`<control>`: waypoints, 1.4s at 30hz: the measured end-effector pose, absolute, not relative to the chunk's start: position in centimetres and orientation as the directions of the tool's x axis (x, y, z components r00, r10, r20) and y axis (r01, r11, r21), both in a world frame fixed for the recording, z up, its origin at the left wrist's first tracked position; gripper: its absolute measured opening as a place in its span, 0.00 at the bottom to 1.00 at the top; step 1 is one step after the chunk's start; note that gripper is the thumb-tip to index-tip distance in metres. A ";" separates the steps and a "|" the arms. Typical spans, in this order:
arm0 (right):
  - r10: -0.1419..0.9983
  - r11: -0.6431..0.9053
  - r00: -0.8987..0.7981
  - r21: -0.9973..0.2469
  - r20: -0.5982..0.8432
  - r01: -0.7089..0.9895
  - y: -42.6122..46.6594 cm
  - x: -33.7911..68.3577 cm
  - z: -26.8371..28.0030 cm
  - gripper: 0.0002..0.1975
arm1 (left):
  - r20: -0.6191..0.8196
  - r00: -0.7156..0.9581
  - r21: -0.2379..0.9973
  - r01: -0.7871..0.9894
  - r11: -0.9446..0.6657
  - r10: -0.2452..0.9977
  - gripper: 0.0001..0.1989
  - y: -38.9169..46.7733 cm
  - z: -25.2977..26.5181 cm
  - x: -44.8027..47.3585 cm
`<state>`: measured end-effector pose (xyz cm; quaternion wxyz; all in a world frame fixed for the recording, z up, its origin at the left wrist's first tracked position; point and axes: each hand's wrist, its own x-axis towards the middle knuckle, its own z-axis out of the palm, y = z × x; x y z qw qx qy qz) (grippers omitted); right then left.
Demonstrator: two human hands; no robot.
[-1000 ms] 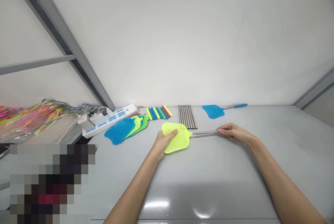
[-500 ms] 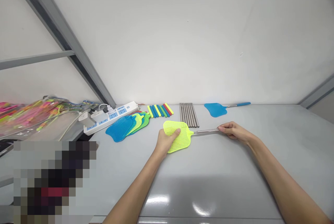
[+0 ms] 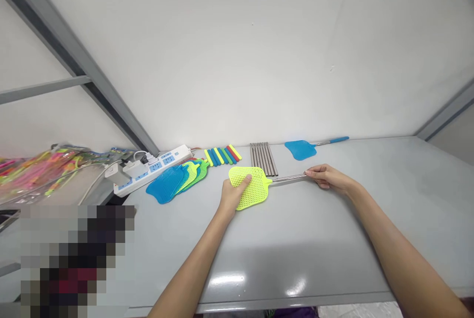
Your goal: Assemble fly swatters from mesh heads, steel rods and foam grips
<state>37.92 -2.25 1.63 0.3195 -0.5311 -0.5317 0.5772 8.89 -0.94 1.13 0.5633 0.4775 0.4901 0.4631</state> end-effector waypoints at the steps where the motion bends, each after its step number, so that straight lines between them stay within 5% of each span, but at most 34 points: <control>1: 0.934 -0.232 -0.231 -0.954 -0.273 0.193 -2.3 37.9 1.7 0.20 | -0.111 0.090 0.992 -0.055 0.116 0.990 0.20 -0.9 1.1 8.9; 25: 0.930 -0.204 -0.229 -0.922 -0.287 0.329 -2.6 37.1 2.0 0.20 | -0.140 0.095 0.989 -0.041 0.144 0.986 0.20 -1.2 1.3 7.8; 42: 0.911 -0.265 -0.246 -0.928 -0.331 0.263 -2.6 37.1 2.2 0.17 | -0.108 0.095 0.993 0.053 0.104 0.990 0.21 -1.0 1.4 7.9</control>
